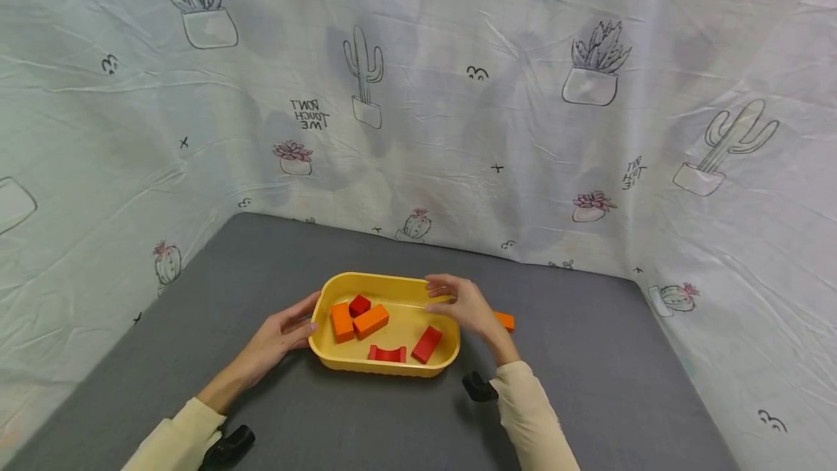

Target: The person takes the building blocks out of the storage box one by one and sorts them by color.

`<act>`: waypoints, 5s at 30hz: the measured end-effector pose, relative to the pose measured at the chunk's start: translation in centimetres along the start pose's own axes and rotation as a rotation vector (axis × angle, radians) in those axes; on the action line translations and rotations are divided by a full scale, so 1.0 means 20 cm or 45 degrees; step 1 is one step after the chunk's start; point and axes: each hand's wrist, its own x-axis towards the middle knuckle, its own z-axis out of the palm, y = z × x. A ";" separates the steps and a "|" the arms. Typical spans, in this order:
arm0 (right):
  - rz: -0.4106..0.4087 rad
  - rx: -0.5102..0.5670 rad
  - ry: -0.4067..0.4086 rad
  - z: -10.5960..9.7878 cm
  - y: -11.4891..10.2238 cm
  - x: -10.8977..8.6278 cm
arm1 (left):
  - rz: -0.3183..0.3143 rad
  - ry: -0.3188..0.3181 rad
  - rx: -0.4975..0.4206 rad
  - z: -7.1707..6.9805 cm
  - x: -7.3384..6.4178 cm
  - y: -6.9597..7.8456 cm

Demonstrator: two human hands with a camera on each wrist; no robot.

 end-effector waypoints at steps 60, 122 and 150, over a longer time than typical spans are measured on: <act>-0.015 -0.184 -0.196 0.39 -0.01 0.18 | 0.038 -0.027 -0.012 -0.01 0.01 0.01; 0.083 0.116 0.150 0.03 -0.05 -0.06 | 0.002 0.008 0.028 0.01 0.00 0.01; 0.259 0.193 0.301 -0.19 0.04 -0.27 | -0.005 0.003 0.028 0.02 0.01 0.01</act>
